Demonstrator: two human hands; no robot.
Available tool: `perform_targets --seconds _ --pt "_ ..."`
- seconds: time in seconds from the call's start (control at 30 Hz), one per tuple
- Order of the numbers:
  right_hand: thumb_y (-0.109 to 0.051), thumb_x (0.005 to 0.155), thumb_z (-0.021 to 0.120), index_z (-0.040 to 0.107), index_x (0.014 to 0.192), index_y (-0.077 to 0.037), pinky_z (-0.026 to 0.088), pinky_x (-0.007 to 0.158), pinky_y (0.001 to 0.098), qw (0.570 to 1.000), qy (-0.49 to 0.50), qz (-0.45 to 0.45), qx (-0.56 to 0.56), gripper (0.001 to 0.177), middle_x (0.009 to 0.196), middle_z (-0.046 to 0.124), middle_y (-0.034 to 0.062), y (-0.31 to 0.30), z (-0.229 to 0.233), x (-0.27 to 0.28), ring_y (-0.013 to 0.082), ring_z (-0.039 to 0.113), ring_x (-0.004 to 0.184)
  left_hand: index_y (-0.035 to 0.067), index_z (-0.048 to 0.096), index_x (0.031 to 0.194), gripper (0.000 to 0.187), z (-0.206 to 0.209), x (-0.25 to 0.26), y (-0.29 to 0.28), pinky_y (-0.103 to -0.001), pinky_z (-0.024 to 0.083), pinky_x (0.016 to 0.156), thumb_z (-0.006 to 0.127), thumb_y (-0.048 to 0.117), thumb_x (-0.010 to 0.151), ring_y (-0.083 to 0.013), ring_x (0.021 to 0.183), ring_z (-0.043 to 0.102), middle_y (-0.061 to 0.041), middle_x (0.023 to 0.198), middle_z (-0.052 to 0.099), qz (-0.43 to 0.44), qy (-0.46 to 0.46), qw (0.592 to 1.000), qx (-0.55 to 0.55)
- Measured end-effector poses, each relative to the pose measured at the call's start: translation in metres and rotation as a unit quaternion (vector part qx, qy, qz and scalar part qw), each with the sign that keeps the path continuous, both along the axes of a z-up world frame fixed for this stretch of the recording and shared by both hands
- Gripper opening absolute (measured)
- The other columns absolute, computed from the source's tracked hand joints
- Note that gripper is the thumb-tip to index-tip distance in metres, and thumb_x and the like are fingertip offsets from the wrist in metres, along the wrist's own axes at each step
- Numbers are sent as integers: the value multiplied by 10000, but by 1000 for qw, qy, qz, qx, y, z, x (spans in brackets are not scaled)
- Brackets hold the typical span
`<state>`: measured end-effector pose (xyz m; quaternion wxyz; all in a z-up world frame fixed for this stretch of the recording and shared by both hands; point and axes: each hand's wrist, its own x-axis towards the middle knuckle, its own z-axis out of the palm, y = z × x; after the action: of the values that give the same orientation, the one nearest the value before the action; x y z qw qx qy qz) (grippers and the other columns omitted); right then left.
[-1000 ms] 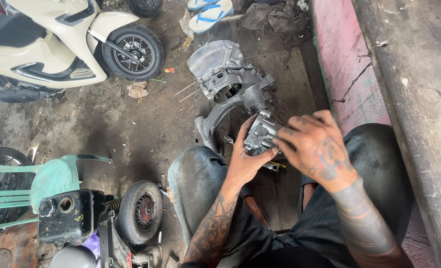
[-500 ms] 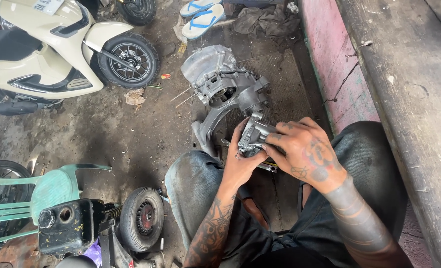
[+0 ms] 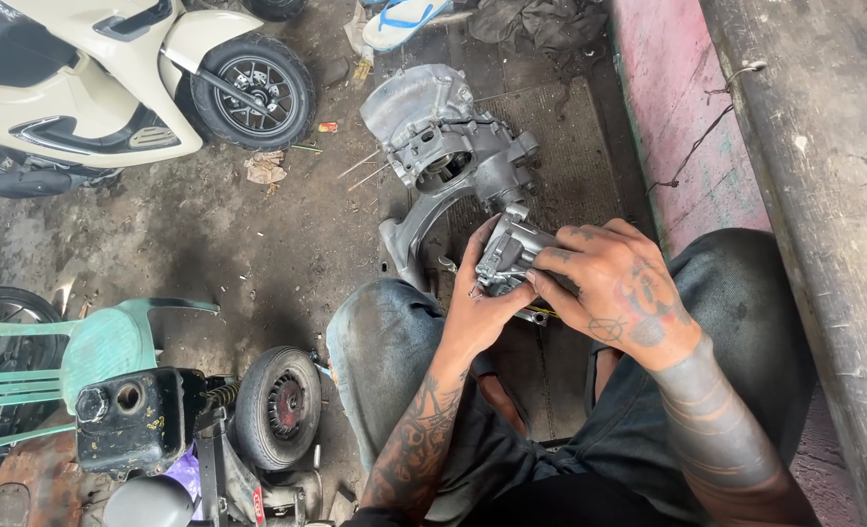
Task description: Disassembling and cleaning a motorcycle carburetor using a screwdriver and a small brush
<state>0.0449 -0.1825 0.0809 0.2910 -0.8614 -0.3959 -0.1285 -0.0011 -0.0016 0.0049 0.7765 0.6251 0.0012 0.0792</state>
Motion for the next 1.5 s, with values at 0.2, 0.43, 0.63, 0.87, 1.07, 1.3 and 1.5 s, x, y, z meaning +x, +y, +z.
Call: perform_targets --seconds 0.2,0.43,0.63,0.87,1.07,1.3,1.5 --pt "-219 943 718 760 925 -173 567 800 398 1000 -1 -11 -3 65 721 637 33 0 -1 0 236 712 712 -14 394 1521 910 -1 0 -2 -460 559 977 836 86 732 -295 1118 647 -258 1190 662 4 4 1000 7" --pt "-217 948 717 766 959 -171 585 749 405 1000 0 -18 -11 68 697 639 45 0 -5 4 249 711 668 -13 400 1523 922 0 -2 -2 -419 565 950 838 74 716 -273 1107 639 -242 1189 661 1 -2 1000 -4" --pt "-238 958 712 766 947 -177 586 734 388 999 -8 -36 -15 83 695 634 30 1 -8 5 232 707 651 -15 422 1515 928 1 -2 -2 -410 563 948 854 44 696 -262 1105 633 -244 1190 661 3 -6 1000 10" --pt "-230 946 725 754 885 -181 583 720 358 997 -27 -67 -15 84 680 638 5 0 -8 6 207 695 627 -2 443 1507 922 1 -1 -4 -384 571 920 860 59 687 -257 1091 633 -238 1198 658 12 3 999 31" --pt "-244 912 750 739 850 -215 574 710 329 993 -45 -109 -27 69 676 632 -30 -2 -10 8 184 690 628 7 470 1492 922 3 -2 -7 -406 551 929 871 89 666 -276 1125 617 -242 1235 640 27 5 998 63" --pt "-211 914 749 743 836 -208 564 697 325 994 -15 -103 -12 78 666 645 -13 -5 -2 6 200 690 626 17 493 1480 917 2 -3 -13 -440 524 964 868 120 649 -307 1178 595 -249 1274 618 33 3 996 84" --pt "-171 927 709 755 859 -187 582 679 334 995 31 -90 -17 84 672 680 9 -4 4 5 228 713 634 23 496 1479 902 8 -4 -13 -453 509 969 854 117 657 -313 1181 587 -242 1264 627 35 2 995 99"
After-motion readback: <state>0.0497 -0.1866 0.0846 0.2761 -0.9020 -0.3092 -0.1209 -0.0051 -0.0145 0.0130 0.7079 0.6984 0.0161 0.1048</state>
